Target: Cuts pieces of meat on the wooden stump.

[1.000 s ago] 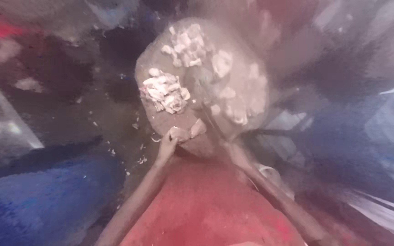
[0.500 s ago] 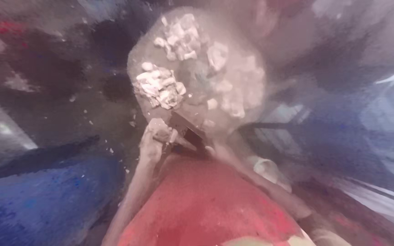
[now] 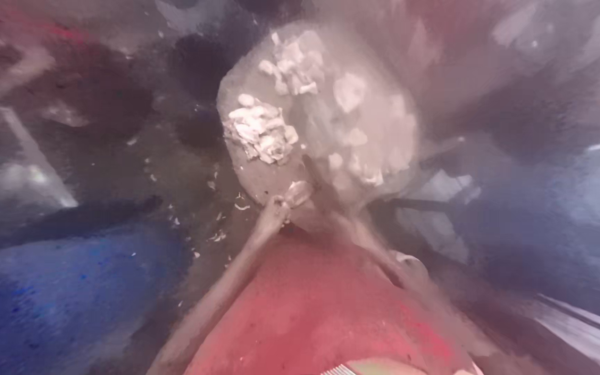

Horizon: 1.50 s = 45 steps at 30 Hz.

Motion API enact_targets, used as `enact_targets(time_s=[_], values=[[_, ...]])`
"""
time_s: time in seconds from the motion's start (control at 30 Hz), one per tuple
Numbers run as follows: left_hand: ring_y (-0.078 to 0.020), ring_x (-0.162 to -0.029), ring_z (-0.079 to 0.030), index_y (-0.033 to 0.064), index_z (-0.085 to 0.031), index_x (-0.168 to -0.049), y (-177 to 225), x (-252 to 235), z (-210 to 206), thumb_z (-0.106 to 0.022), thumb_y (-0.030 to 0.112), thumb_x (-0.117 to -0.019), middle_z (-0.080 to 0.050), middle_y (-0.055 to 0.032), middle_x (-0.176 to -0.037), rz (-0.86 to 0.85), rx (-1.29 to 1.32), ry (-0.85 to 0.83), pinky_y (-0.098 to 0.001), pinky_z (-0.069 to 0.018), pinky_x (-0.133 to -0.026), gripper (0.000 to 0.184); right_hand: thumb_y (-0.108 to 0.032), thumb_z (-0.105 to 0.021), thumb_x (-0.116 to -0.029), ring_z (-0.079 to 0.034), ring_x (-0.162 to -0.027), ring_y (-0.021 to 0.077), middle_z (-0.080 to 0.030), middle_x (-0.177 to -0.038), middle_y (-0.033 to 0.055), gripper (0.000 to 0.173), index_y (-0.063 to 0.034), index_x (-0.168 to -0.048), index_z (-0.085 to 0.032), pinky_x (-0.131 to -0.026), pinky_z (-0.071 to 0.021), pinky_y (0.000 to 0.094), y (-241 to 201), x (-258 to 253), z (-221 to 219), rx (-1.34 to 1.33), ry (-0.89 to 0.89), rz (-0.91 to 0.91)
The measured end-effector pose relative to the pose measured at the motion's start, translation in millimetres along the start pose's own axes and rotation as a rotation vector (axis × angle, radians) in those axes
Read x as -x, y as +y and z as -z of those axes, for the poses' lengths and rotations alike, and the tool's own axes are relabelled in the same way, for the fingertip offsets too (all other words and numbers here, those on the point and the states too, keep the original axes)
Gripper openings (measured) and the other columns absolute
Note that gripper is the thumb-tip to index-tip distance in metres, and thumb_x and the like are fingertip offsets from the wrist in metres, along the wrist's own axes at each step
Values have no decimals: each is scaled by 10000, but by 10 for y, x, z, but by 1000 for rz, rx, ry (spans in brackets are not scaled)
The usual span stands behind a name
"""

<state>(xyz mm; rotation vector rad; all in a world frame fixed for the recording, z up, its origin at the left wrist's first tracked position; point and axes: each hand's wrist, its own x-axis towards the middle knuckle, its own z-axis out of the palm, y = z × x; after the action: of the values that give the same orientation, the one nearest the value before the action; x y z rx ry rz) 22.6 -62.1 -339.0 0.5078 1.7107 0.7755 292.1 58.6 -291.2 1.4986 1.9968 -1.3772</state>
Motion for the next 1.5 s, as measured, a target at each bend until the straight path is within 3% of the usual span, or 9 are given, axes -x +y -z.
enact_targets(time_s=[0.2, 0.4, 0.73, 0.87, 1.0, 1.1, 1.33, 1.4, 1.5], values=[[-185, -772, -748, 51, -488, -1390, -124, 127, -77, -647, 343, -1013, -730, -105, -1021, 10, -95, 10, -372, -652, -708, 503, -421, -338, -1099, -621, -822, 94, -641, -930, 56, 510, -17, -1255, -606, -789, -557, 299, -546, 333, 75, -180, -51, 322], [-175, -790, -741, 62, -489, -1375, -234, 166, -140, -603, 322, -1040, -728, -91, -1008, -52, -67, 55, -359, -648, -714, 439, -607, -312, -1066, -675, -1052, 325, -684, -1104, 198, 682, -29, -1271, -610, -948, -531, 549, -382, -91, -191, 163, -215, 87], [-191, -844, -734, -7, -522, -1268, -402, 221, -75, -667, 207, -999, -720, -114, -974, -16, 108, 122, -371, -635, -779, 373, -611, -356, -1054, -677, -968, 321, -673, -1035, 199, 685, 5, -1213, -610, -893, -544, 550, -324, 2, -345, 111, -321, 112], [-177, -790, -696, 4, -502, -1304, -360, 272, 225, -602, 191, -1024, -689, -105, -969, -5, 205, -4, -353, -610, -728, 352, -498, -347, -1094, -607, -771, 125, -628, -894, 44, 535, -67, -1194, -648, -746, -546, 345, -18, -122, -90, -172, -376, 61], [-148, -766, -667, 51, -529, -1336, 172, 87, 765, -556, 234, -1049, -672, -90, -996, -54, 57, 52, -325, -590, -690, 342, -495, -320, -1104, -574, -634, 134, -600, -809, 34, 520, -82, -1170, -629, -586, -525, 330, 139, -186, 259, -262, -64, -5], [-204, -859, -656, 92, -517, -1410, 946, -213, 1003, -555, 267, -1058, -666, -150, -1084, -155, -145, 113, -408, -569, -775, 396, -500, -429, -1071, -707, -970, 303, -708, -1077, 182, 570, -38, -1373, -569, -897, -564, 517, 34, -108, 273, 22, 224, 16], [-261, -1116, -667, 64, -450, -1479, 2575, -1177, 1014, -581, 192, -1043, -618, -191, -1329, -433, -307, 272, -448, -558, -956, 473, -449, -461, -1069, -694, -1117, 317, -700, -1233, 149, 506, -155, -1478, -509, -976, -542, 564, 429, -93, 9, 154, 40, 41], [-324, -1169, -650, 37, -510, -1419, 2683, -1416, 927, -579, 225, -1039, -624, -215, -1325, -458, -447, 386, -516, -521, -1014, 430, -403, -492, -1052, -716, -1047, 342, -724, -1174, 140, 476, -214, -1489, -497, -907, -560, 595, 384, -58, -8, 248, 54, 25], [-335, -1136, -662, 107, -545, -1414, 2555, -1857, 475, -566, 370, -1054, -648, -188, -1304, -517, -523, 110, -560, -530, -978, 446, -364, -557, -1028, -724, -1005, 354, -744, -1113, 133, 427, -247, -1439, -557, -891, -555, 601, 252, 33, 39, 243, 68, -13]])
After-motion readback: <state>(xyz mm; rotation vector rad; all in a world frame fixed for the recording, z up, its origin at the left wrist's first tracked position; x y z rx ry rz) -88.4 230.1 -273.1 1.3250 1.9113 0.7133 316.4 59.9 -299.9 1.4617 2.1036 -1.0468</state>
